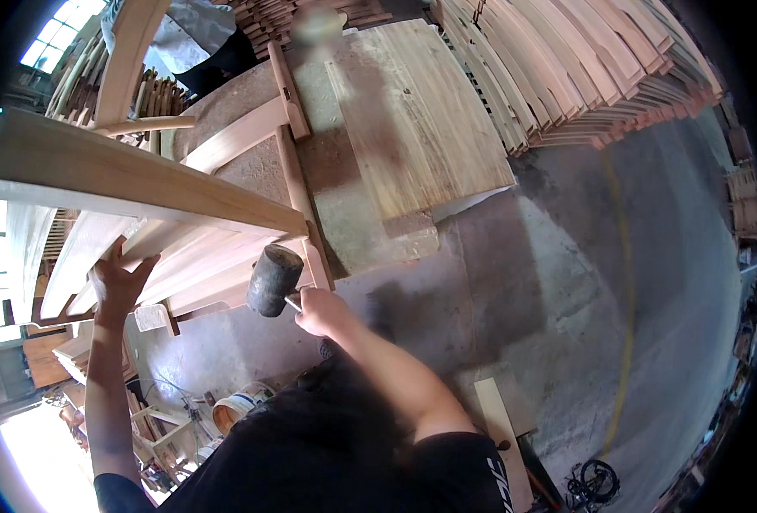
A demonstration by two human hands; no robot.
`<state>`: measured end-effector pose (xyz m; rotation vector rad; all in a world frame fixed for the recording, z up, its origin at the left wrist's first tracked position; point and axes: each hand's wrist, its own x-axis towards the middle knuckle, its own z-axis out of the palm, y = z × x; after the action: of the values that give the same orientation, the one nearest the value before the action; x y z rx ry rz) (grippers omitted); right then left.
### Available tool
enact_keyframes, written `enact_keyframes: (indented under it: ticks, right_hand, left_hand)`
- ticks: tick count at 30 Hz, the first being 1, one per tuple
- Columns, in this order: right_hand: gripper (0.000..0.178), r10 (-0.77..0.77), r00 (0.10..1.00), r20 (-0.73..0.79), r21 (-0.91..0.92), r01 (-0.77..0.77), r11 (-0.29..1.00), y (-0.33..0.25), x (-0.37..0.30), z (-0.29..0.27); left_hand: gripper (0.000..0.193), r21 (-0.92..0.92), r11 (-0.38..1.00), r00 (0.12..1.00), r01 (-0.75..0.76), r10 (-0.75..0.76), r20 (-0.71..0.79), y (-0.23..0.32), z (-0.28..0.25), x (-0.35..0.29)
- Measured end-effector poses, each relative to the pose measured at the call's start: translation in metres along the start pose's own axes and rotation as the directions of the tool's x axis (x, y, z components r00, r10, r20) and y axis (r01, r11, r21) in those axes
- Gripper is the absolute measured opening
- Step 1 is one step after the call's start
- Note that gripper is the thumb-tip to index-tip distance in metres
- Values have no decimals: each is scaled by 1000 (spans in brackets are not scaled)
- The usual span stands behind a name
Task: The person assembles a wooden chair by fitting slats into the frame and securing them with a hammer. They repeatedly lift, position, and strike the wooden components to join them together.
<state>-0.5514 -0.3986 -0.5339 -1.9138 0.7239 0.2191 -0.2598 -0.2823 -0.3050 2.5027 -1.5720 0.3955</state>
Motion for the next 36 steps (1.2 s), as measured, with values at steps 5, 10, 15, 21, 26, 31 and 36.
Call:
enact_keyframes:
  ticks: [5, 10, 15, 21, 26, 31, 36]
  right_hand:
    - [27, 33, 998, 61, -37, -31, 999, 1, -8, 8]
    - [33, 49, 998, -30, -2, -50, 999, 12, -46, 16]
    - [43, 170, 977, -128, -61, -179, 982, 24, -93, -5]
    - [44, 43, 787, -615, -176, -190, 966, -58, -153, -129]
    - [32, -250, 427, -869, -258, 41, 965, -194, -237, -243]
    - [28, -555, 254, -792, -591, -88, 802, -369, -268, -287]
    - [26, -620, 491, -612, -744, -93, 661, -425, -235, -289]
  left_hand:
    - [43, -3, 999, 999, -40, 40, -24, 1, -3, 3]
    - [47, 65, 991, 992, -117, 119, -30, -1, -5, 0]
    - [40, 110, 980, 975, -163, 178, -137, 6, -11, -6]
    - [20, -160, 976, 985, -145, 126, -122, -2, -18, -13]
    - [21, -219, 934, 909, -282, 186, -374, 12, -21, 0]
    - [30, -320, 933, 966, -163, 85, -244, -5, -17, -10]
    - [22, -307, 932, 938, -192, 83, -336, -5, -8, -11]
